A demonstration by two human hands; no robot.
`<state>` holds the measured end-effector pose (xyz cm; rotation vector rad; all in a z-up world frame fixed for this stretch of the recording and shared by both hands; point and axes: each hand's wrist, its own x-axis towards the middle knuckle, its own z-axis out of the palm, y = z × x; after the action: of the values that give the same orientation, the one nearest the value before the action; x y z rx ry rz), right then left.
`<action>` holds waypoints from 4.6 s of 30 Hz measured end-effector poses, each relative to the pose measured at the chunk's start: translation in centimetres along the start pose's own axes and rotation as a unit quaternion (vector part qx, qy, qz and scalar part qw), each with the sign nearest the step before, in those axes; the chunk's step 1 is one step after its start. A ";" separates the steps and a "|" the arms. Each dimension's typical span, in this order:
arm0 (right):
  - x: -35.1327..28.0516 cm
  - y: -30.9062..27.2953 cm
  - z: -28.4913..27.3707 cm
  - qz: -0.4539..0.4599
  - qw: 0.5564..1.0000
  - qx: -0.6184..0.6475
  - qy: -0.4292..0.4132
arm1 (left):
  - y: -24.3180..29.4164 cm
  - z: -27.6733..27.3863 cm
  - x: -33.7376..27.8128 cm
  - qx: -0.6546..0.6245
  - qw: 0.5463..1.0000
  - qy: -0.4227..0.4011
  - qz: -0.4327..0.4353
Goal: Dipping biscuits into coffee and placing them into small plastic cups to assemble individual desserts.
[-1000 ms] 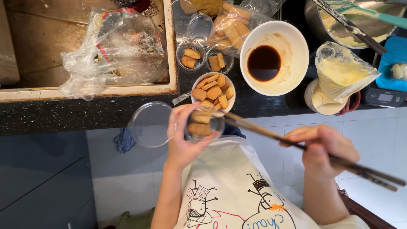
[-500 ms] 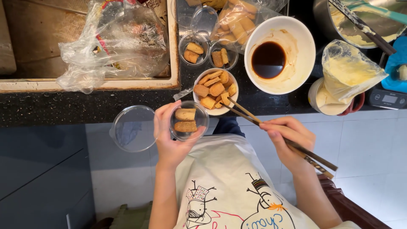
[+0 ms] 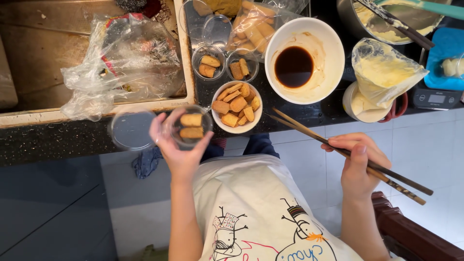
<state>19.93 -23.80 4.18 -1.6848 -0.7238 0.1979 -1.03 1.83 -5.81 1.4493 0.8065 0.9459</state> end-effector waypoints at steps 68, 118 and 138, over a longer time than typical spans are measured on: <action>-12.5 8.3 -27.8 0.013 0.920 0.010 0.391 | 9.3 35.9 -11.6 0.057 0.869 -0.265 0.414; 44.6 30.4 -59.2 0.009 0.886 -0.374 -0.274 | 6.6 91.9 -9.9 0.392 0.919 -0.020 0.030; 31.7 20.4 -66.3 -0.051 0.931 -0.331 -0.144 | 18.8 77.0 -27.1 0.266 0.956 0.054 0.114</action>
<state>85.42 -62.41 10.13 -2.2768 -1.1887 0.1338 55.69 -57.89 9.67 2.0039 1.0428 1.0333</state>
